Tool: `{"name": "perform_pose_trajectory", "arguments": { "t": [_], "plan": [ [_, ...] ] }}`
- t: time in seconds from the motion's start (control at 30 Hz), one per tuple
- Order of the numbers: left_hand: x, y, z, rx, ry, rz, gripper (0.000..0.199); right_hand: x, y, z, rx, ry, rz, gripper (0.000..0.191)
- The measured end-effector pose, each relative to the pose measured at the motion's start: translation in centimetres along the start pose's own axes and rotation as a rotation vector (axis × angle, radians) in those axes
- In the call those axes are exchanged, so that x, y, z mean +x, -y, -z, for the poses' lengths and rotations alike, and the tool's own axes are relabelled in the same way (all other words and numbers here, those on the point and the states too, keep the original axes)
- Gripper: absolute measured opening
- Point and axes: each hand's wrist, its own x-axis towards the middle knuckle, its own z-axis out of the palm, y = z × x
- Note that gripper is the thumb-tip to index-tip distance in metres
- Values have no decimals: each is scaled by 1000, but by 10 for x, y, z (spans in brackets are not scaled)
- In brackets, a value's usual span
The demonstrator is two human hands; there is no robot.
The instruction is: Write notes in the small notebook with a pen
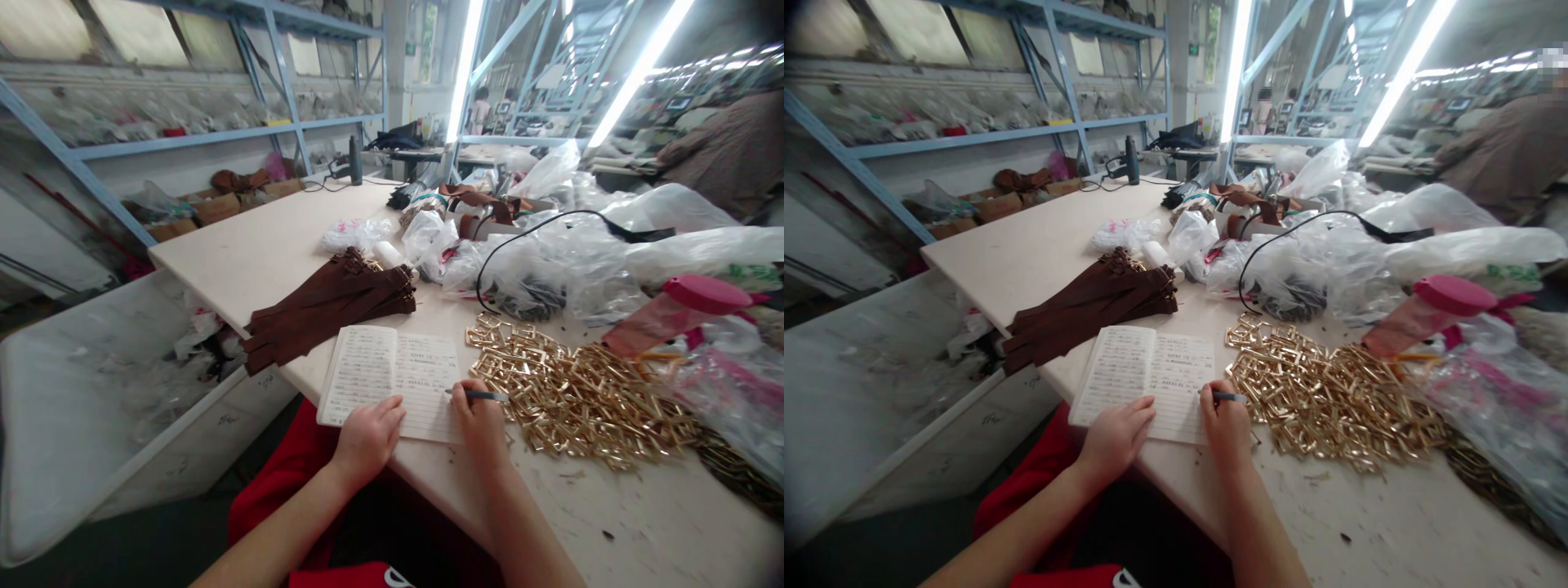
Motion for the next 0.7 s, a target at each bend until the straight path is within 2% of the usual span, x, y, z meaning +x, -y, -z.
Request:
{"name": "perform_pose_trajectory", "arguments": {
  "t": [0.7],
  "plan": [
    [-1, 1, -2, -2, 33, 13, 22, 1, -2, -1, -28, 24, -12, 30]
  ]
}}
